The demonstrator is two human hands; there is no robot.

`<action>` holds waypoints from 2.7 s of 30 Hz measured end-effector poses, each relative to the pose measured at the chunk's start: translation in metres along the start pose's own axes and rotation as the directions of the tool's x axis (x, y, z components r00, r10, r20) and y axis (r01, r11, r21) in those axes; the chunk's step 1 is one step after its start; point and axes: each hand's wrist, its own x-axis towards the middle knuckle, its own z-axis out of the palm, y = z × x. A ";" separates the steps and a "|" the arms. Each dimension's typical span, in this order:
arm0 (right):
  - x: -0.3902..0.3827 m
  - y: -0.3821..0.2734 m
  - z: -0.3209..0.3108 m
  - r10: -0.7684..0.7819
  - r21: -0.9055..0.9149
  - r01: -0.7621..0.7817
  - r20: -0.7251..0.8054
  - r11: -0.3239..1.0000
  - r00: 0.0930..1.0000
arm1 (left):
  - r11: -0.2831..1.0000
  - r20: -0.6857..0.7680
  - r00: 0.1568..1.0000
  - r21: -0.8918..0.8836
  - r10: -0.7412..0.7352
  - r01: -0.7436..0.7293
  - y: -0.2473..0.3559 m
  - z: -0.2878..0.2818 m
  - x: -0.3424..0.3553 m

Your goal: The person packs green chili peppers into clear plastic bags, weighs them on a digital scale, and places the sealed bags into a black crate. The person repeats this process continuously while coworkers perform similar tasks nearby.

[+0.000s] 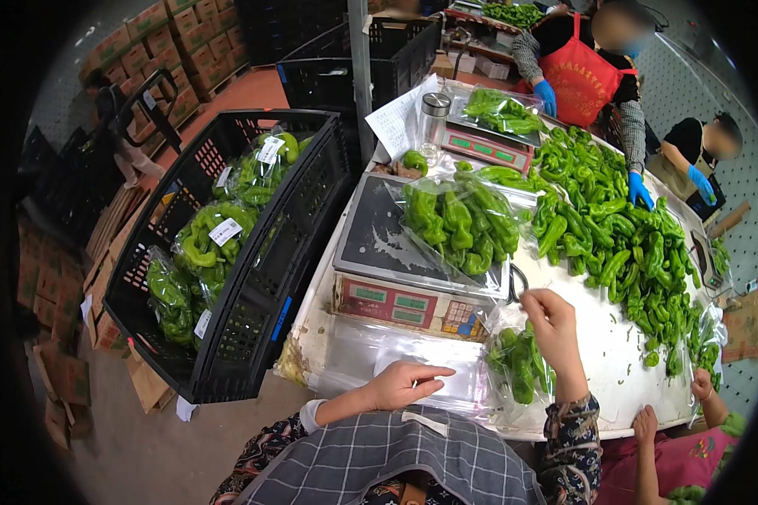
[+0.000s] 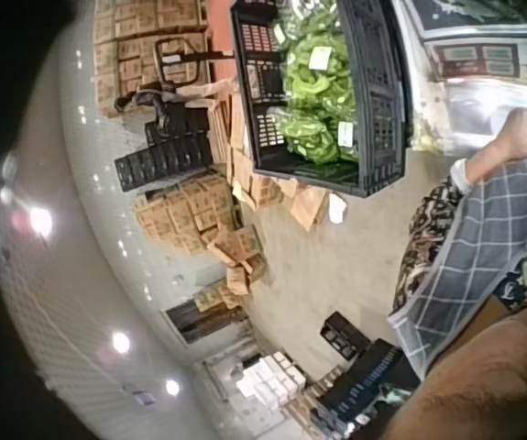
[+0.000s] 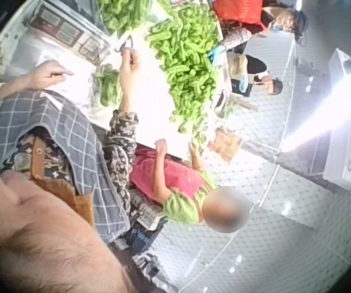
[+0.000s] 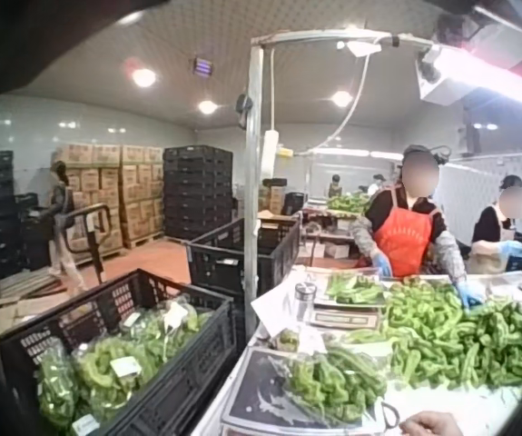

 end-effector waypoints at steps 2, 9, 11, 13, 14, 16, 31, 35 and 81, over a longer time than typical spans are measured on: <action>0.016 -0.005 0.013 -0.165 -0.179 0.173 0.061 0.968 0.984 | 1.000 0.010 1.000 0.013 -0.011 0.011 0.003 -0.002 0.000; 0.095 0.013 0.048 -0.472 -0.714 0.305 -0.040 0.631 0.881 | 0.998 -0.105 0.993 0.050 -0.044 0.050 0.013 -0.008 -0.010; 0.109 0.029 0.051 -0.268 -0.650 0.160 -0.069 0.743 0.961 | 0.995 -0.102 0.990 0.008 -0.102 0.104 0.009 -0.008 -0.013; 0.112 0.038 0.049 -0.208 -0.629 0.123 -0.062 0.768 0.976 | 0.994 -0.116 0.988 0.024 -0.103 0.107 0.013 -0.008 -0.011; 0.106 0.035 0.045 -0.304 -0.642 0.185 -0.077 0.744 0.950 | 0.992 -0.106 0.987 0.019 -0.122 0.125 0.014 -0.007 -0.011; 0.088 0.022 0.027 -0.408 -0.621 0.291 -0.052 0.728 0.911 | 0.989 -0.103 0.984 -0.001 -0.144 0.145 0.011 -0.006 -0.009; -0.087 0.167 -0.134 0.447 0.190 -0.409 -0.492 0.893 0.747 | 0.984 0.008 0.999 0.169 -0.051 0.049 0.014 0.010 0.006; -0.078 0.176 -0.122 0.249 -0.139 -0.364 -0.509 0.921 0.824 | 0.968 -0.053 0.999 0.249 0.004 0.010 0.035 -0.003 0.013; 0.045 -0.061 -0.045 0.099 0.827 -0.183 0.154 0.531 0.983 | 0.808 -0.509 0.849 -0.555 -0.142 -0.197 0.129 -0.135 0.094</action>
